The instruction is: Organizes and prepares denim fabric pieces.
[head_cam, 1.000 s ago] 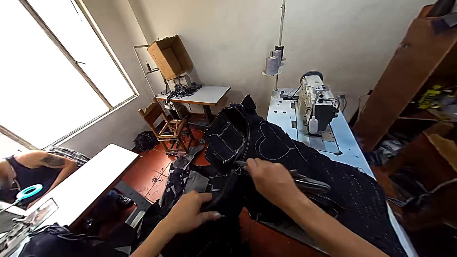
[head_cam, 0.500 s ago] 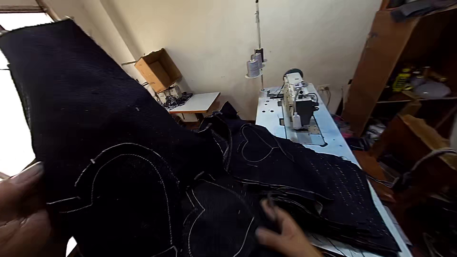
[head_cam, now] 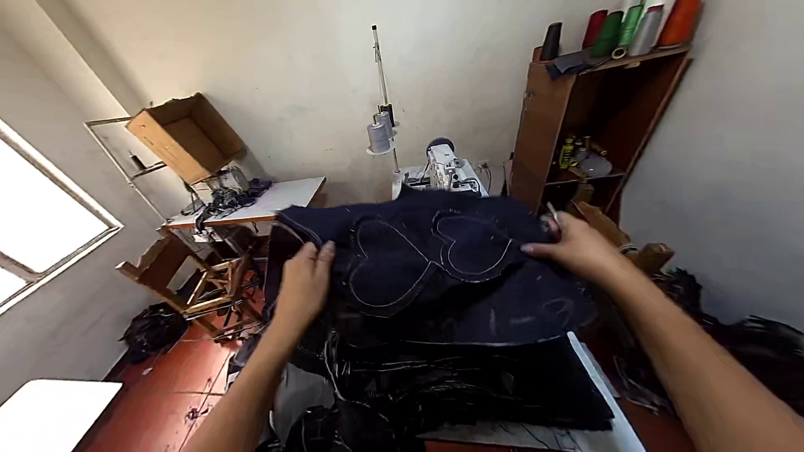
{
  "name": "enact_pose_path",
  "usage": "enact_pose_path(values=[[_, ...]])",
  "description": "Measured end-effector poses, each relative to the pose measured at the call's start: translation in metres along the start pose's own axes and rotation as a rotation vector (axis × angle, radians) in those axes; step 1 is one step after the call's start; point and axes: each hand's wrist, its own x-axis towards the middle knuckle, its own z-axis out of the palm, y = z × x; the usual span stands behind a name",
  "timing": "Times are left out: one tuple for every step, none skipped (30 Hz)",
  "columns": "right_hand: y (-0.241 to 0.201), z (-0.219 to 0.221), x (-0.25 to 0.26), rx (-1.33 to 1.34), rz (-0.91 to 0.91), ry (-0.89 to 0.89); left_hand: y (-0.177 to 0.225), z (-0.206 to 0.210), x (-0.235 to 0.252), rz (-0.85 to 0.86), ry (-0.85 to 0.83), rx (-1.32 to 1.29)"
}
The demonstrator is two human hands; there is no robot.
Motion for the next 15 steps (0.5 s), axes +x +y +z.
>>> enact_pose_path(values=[[0.011,0.016,0.001,-0.123,0.044,-0.034,-0.005,0.016,0.004,-0.049,-0.093,0.019],[0.009,0.031,-0.006,-0.18,0.04,-0.059,-0.008,0.026,0.008,-0.087,-0.174,0.05],[-0.002,0.046,-0.015,-0.164,-0.014,-0.092,-0.01,0.033,0.011,-0.114,-0.225,0.085],[-0.022,0.064,-0.027,-0.094,-0.082,-0.151,-0.012,0.035,0.011,-0.138,-0.254,0.119],[-0.044,0.086,-0.04,-0.009,-0.156,-0.201,-0.012,0.036,0.012,-0.159,-0.274,0.149],[-0.064,0.109,-0.053,0.048,-0.228,-0.236,-0.013,0.035,0.013,-0.173,-0.292,0.169],[-0.081,0.132,-0.063,0.067,-0.296,-0.251,-0.013,0.034,0.015,-0.18,-0.314,0.177],[-0.093,0.152,-0.07,0.056,-0.34,-0.252,-0.014,0.032,0.017,-0.178,-0.339,0.181],[-0.101,0.167,-0.075,0.027,-0.354,-0.248,-0.016,0.028,0.018,-0.175,-0.366,0.178],[-0.104,0.18,-0.078,-0.007,-0.345,-0.246,-0.02,0.023,0.017,-0.158,-0.378,0.16],[-0.104,0.189,-0.08,-0.038,-0.334,-0.233,-0.027,0.019,0.011,-0.11,-0.357,0.124],[-0.101,0.197,-0.081,-0.053,-0.34,-0.196,-0.039,0.015,-0.002,-0.022,-0.291,0.084],[-0.097,0.202,-0.08,-0.057,-0.36,-0.155,-0.055,0.016,-0.021,0.098,-0.157,0.06],[-0.093,0.204,-0.079,-0.062,-0.388,-0.114,-0.075,0.021,-0.044,0.214,0.032,0.053],[-0.089,0.206,-0.078,-0.068,-0.416,-0.078,-0.097,0.031,-0.069,0.278,0.219,0.046]])
